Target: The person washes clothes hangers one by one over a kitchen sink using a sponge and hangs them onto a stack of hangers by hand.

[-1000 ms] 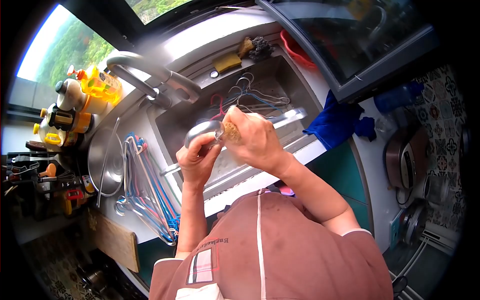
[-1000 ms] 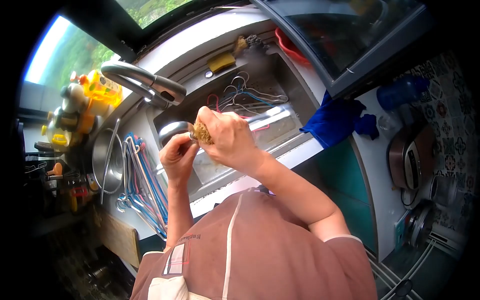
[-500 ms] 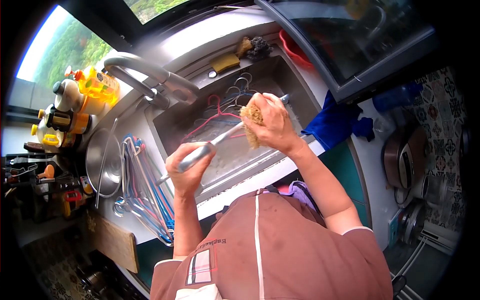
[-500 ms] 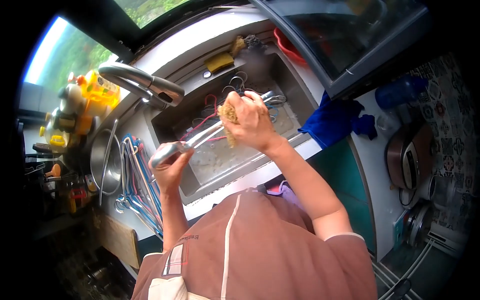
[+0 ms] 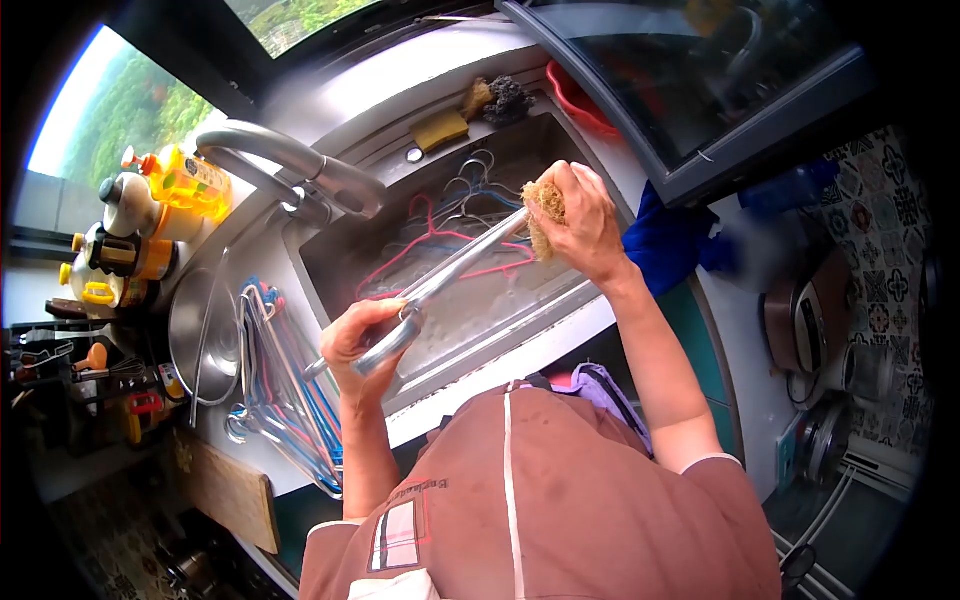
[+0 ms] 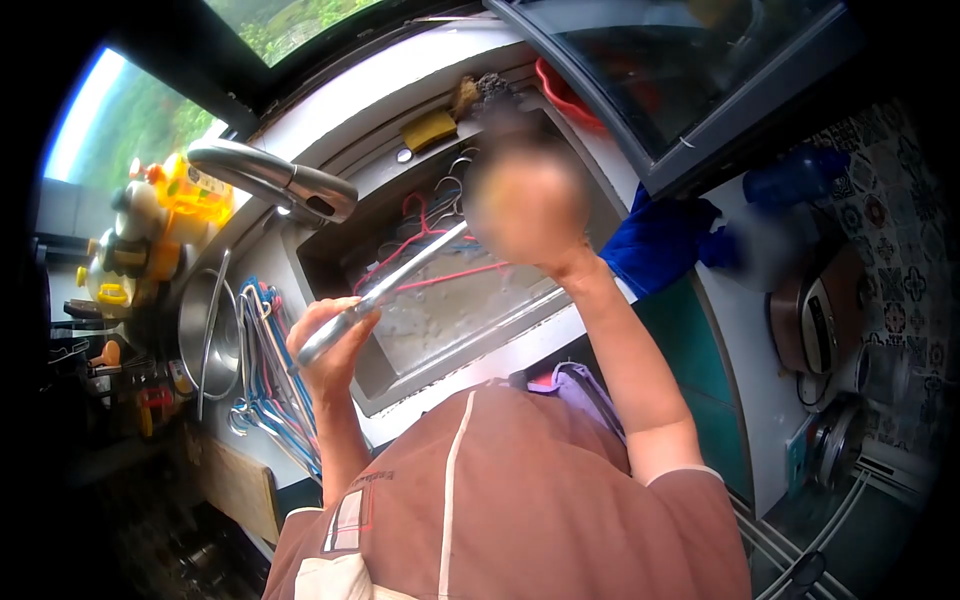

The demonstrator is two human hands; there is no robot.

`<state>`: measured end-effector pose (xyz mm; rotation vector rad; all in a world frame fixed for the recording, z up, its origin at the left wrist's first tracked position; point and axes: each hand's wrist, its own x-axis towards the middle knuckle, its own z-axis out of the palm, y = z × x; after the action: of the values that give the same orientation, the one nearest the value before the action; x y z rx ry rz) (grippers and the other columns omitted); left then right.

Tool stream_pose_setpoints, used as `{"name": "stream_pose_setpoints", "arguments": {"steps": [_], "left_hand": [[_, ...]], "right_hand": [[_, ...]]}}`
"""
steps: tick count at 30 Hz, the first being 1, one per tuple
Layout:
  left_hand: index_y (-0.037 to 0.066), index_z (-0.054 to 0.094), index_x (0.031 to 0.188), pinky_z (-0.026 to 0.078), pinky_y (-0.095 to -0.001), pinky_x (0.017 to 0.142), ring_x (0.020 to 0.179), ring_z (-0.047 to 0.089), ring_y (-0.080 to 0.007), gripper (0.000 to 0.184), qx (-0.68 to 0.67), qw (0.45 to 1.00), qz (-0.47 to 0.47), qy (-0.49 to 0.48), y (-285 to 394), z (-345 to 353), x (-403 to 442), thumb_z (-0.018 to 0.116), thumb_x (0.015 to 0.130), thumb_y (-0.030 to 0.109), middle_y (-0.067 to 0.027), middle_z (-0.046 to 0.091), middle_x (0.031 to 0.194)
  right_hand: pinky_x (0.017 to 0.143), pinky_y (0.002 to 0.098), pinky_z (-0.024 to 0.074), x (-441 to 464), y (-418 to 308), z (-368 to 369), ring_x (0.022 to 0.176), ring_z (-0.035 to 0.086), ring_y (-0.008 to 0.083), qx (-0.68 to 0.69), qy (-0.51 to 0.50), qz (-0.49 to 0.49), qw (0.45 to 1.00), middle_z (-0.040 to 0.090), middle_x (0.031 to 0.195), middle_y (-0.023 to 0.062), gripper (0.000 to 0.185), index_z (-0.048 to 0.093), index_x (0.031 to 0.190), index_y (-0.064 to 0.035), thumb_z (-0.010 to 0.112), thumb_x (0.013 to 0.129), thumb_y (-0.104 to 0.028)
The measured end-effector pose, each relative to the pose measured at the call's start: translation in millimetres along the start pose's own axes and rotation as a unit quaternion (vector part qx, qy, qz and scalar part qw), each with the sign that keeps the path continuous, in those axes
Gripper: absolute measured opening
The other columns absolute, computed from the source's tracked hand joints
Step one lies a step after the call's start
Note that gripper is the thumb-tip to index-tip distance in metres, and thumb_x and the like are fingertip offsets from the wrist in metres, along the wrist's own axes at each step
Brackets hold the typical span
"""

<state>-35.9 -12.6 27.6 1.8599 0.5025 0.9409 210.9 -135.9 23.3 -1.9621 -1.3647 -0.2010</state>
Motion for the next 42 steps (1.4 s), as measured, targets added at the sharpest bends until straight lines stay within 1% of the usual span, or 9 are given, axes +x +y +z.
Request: {"name": "stream_pose_setpoints", "arguments": {"steps": [7, 20, 25, 27, 28, 30, 35, 37, 42], "left_hand": [[0.000, 0.066, 0.086, 0.049, -0.0210, 0.062, 0.070, 0.063, -0.0114, 0.023, -0.051, 0.999, -0.019, 0.000, 3, -10, -2, 0.076, 0.065, -0.004, -0.0077, 0.067, 0.079], [-0.002, 0.067, 0.082, 0.042, -0.0191, 0.056, 0.063, 0.056, -0.0082, 0.018, -0.114, 0.986, -0.116, 0.041, -9, -27, -8, 0.075, 0.066, -0.005, -0.0033, 0.061, 0.074], [0.001, 0.062, 0.087, 0.040, -0.0171, 0.055, 0.063, 0.054, -0.0056, 0.022, -0.147, 0.981, -0.124, 0.025, -15, -32, -11, 0.072, 0.069, -0.008, -0.0018, 0.061, 0.075], [0.003, 0.060, 0.088, 0.040, -0.0166, 0.055, 0.063, 0.053, -0.0045, 0.024, -0.142, 0.981, -0.128, 0.018, -16, -33, -12, 0.072, 0.070, -0.008, -0.0013, 0.061, 0.076], [0.003, 0.060, 0.089, 0.039, -0.0164, 0.055, 0.064, 0.053, -0.0040, 0.024, -0.134, 0.982, -0.129, 0.017, -14, -33, -12, 0.071, 0.071, -0.008, -0.0011, 0.061, 0.077], [0.004, 0.059, 0.090, 0.039, -0.0161, 0.055, 0.064, 0.053, -0.0032, 0.025, -0.128, 0.984, -0.122, 0.019, -11, -32, -11, 0.070, 0.072, -0.008, -0.0006, 0.061, 0.078], [0.002, 0.061, 0.088, 0.039, -0.0158, 0.055, 0.065, 0.053, -0.0034, 0.021, -0.126, 0.987, -0.101, 0.026, 1, -22, -7, 0.071, 0.072, -0.008, -0.0001, 0.061, 0.078], [0.001, 0.063, 0.085, 0.040, -0.0169, 0.055, 0.063, 0.054, -0.0051, 0.020, -0.073, 0.993, -0.084, 0.028, 6, -19, -6, 0.073, 0.070, -0.006, -0.0015, 0.062, 0.076], [0.001, 0.068, 0.084, 0.043, -0.0215, 0.055, 0.059, 0.058, -0.0107, 0.023, 0.033, 0.999, -0.034, 0.010, 15, -14, -6, 0.077, 0.063, 0.000, -0.0060, 0.064, 0.067]], "right_hand": [[0.071, 0.0342, 0.0507, 1, 15, -5, 0.078, 0.062, 0.0247, 0.097, 0.040, 0.000, 0.995, 0.060, 0.084, 0.0097, 0.023, 0.044, 0.095, -0.0094, 0.061, 0.086, -0.023], [0.072, 0.0254, 0.0522, -18, 44, 2, 0.081, 0.064, 0.0134, 0.354, 0.011, 0.134, 0.926, 0.064, 0.086, 0.0064, 0.016, 0.047, 0.095, -0.0082, 0.060, 0.087, -0.013], [0.072, 0.0248, 0.0521, -26, 45, 12, 0.082, 0.064, 0.0132, 0.595, 0.052, 0.306, 0.742, 0.064, 0.088, 0.0073, 0.017, 0.048, 0.095, -0.0088, 0.061, 0.086, -0.014], [0.073, 0.0248, 0.0519, -24, 41, 9, 0.083, 0.064, 0.0133, 0.494, 0.057, 0.272, 0.824, 0.064, 0.089, 0.0074, 0.017, 0.048, 0.096, -0.0089, 0.061, 0.086, -0.015], [0.073, 0.0249, 0.0518, -23, 36, 3, 0.083, 0.064, 0.0134, 0.367, 0.057, 0.217, 0.903, 0.064, 0.090, 0.0073, 0.017, 0.048, 0.096, -0.0088, 0.061, 0.086, -0.015], [0.073, 0.0255, 0.0518, -18, 23, -10, 0.084, 0.063, 0.0137, 0.255, 0.049, 0.138, 0.956, 0.064, 0.091, 0.0068, 0.017, 0.049, 0.096, -0.0088, 0.061, 0.087, -0.016], [0.076, 0.0310, 0.0506, -6, -13, -33, 0.084, 0.063, 0.0194, 0.248, -0.069, 0.031, 0.966, 0.065, 0.095, 0.0074, 0.019, 0.050, 0.095, -0.0090, 0.064, 0.084, -0.018], [0.080, 0.0383, 0.0446, -6, -20, -29, 0.082, 0.059, 0.0327, 0.042, -0.110, -0.022, 0.993, 0.061, 0.085, 0.0120, 0.025, 0.050, 0.094, -0.0082, 0.068, 0.077, -0.016], [0.073, 0.0416, 0.0451, -6, -21, -18, 0.076, 0.058, 0.0340, 0.027, -0.074, -0.020, 0.997, 0.056, 0.075, 0.0134, 0.024, 0.045, 0.090, -0.0066, 0.064, 0.075, -0.008]]}}
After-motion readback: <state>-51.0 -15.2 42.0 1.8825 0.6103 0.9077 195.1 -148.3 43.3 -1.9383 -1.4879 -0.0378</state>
